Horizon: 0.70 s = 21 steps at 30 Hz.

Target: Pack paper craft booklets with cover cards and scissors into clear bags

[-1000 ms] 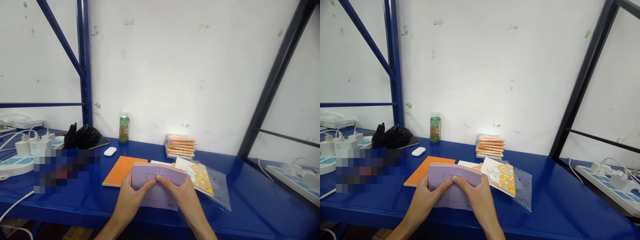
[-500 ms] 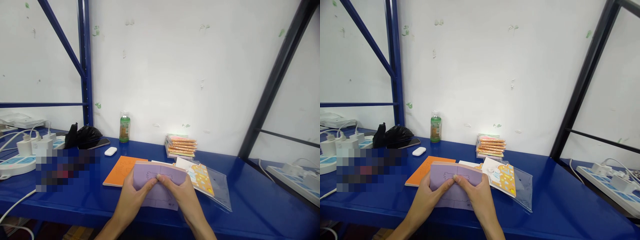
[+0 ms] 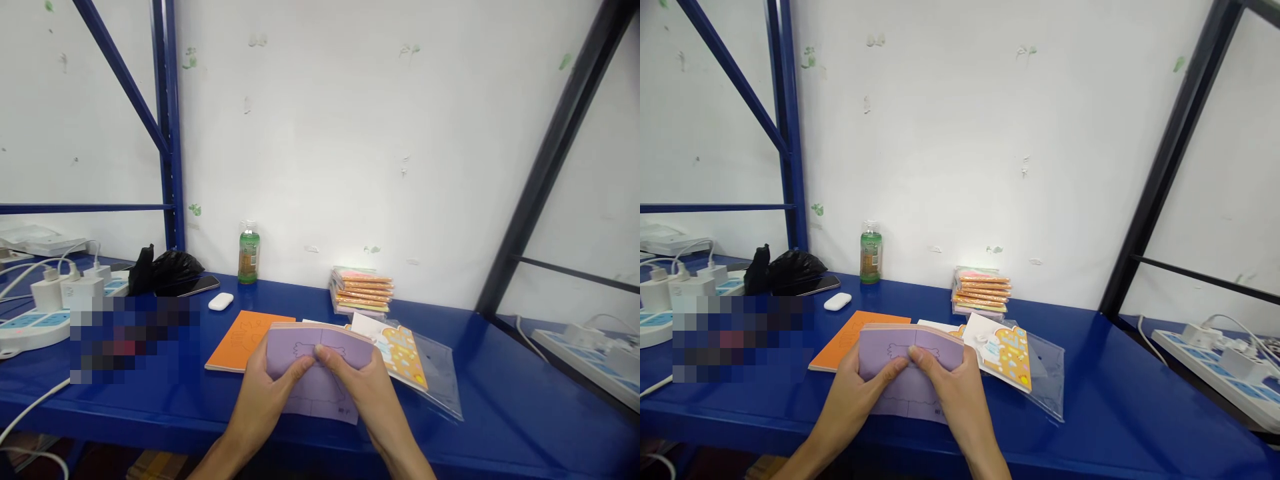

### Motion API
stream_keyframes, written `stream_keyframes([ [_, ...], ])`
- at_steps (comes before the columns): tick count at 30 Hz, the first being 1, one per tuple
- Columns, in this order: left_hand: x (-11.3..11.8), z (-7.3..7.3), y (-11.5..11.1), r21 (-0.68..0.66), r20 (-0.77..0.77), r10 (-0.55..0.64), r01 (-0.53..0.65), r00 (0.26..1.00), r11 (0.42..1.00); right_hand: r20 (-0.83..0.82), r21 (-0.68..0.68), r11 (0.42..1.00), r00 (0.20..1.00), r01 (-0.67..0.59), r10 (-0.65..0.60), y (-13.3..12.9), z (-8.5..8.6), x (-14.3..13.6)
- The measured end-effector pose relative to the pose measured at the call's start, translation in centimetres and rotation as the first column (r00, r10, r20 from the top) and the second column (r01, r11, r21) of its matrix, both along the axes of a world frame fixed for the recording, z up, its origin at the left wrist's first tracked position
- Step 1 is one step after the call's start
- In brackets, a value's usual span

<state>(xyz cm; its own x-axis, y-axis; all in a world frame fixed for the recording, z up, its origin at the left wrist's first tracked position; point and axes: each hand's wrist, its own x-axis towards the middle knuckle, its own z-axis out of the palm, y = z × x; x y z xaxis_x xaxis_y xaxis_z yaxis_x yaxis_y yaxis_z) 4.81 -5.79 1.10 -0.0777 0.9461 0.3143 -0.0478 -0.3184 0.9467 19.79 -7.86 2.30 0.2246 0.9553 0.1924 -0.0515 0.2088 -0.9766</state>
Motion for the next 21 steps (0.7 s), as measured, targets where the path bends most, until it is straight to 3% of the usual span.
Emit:
stream_keyframes([
  [21,0.02,-0.04,0.03,0.002,0.014,-0.046,0.046,0.999,0.999,-0.078,0.02,1.0,0.997,-0.02,0.022,0.03,0.15,-0.47],
])
